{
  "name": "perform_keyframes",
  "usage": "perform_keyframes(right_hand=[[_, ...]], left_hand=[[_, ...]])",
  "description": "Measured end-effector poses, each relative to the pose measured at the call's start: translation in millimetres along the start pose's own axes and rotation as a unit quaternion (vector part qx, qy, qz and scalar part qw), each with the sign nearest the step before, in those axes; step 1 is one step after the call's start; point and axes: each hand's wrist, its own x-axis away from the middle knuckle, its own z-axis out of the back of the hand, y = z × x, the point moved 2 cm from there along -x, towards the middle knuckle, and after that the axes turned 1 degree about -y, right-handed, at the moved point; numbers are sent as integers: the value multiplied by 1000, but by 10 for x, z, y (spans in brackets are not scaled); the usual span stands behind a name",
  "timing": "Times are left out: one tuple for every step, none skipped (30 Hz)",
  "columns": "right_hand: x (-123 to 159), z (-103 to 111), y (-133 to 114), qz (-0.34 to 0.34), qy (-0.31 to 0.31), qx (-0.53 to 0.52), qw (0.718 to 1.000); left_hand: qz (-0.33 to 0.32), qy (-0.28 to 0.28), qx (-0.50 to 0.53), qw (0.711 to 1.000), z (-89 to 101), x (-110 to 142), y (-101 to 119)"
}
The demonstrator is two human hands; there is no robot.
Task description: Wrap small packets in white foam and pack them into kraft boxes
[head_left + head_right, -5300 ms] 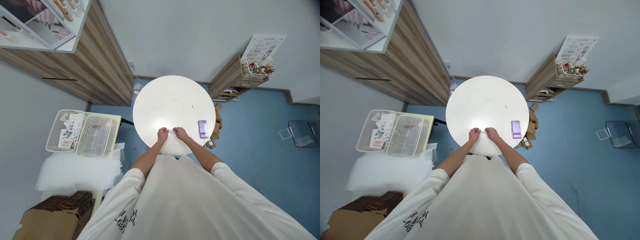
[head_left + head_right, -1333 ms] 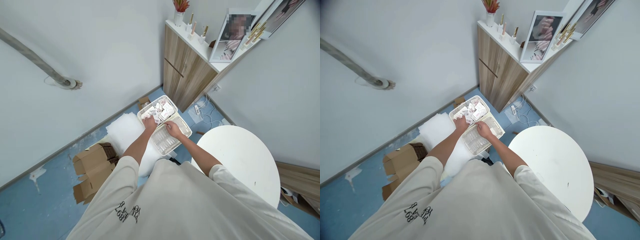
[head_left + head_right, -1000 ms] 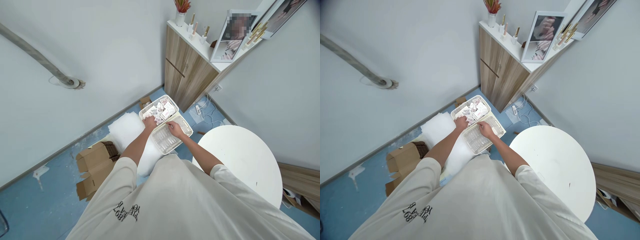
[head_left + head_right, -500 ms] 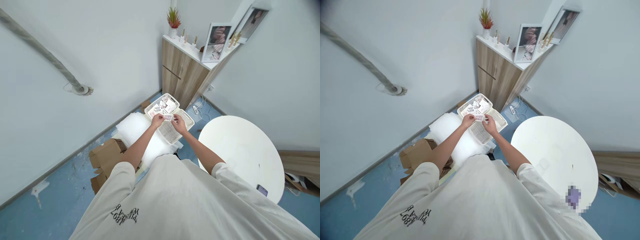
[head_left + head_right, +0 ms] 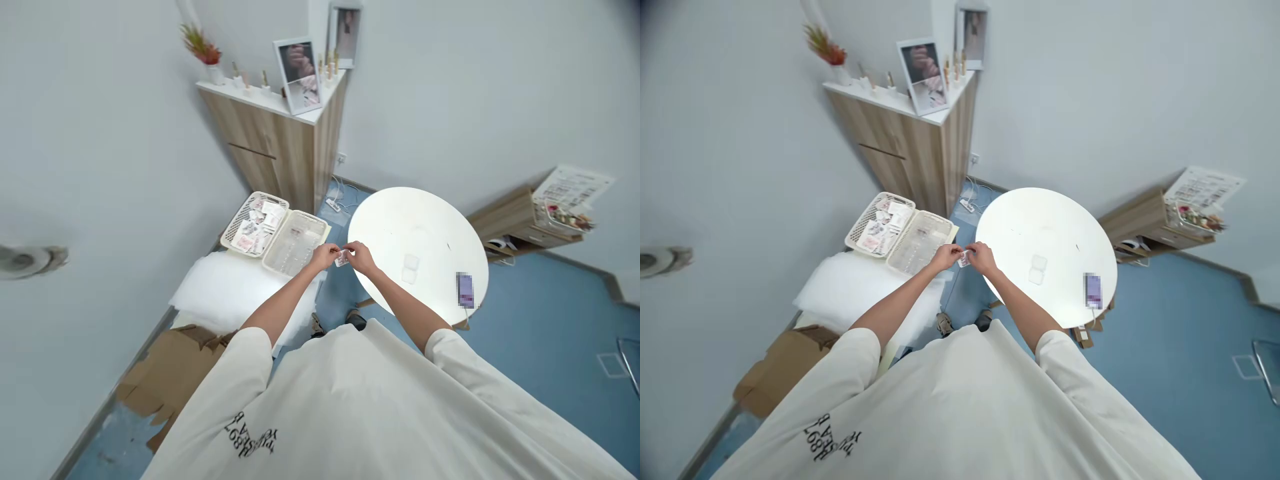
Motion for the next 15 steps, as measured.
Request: perform_keyframes(right_hand=[[81,90,123,-18,-2,3,1000],[163,176,250,-37,-4,1,999],[243,256,380,-55,-6,-6,998],[322,330,512,-72,-10,-17,997],[398,399,645,-89,-16,-30,995],[470,466,780,-105,-22,-44,993],[539,531,915,-121,-30,-59,990],[605,596,1051,-137,-35,-73,987],[667,661,1189,-152,-38,-87,984],[726,727,1331,-167,-37,-101,980],[785,790,1477,-183,-33,-114,976],[844,850,1630,-199,-26,-128,971],[904,904,1790,-219,-17,-142,965],[966,949,1953,-241,-9,-158,957],[1030,985,2118,-265,-1,-176,948]], left_hand=[[-14,-19,-10,1000,-131,-56,78],[-26,-34,-19,999,-265,-114,155],[-35,-47,-28,998,-400,-171,231],[-41,-57,-38,997,-538,-227,309],[-47,-68,-47,995,-679,-280,388],[-51,-79,-57,994,-823,-330,469],[-55,-91,-66,992,-968,-377,551],[-59,-105,-75,990,-1116,-421,634],[-64,-115,-84,988,-1265,-464,715],[-69,-118,-90,987,-1411,-507,793],[-71,-113,-91,987,-1554,-549,865],[-69,-99,-87,989,-1694,-591,927],[-60,-81,-77,992,-1829,-631,977],[-45,-63,-60,995,-1960,-666,1012],[-23,-50,-40,998,-2090,-695,1032]])
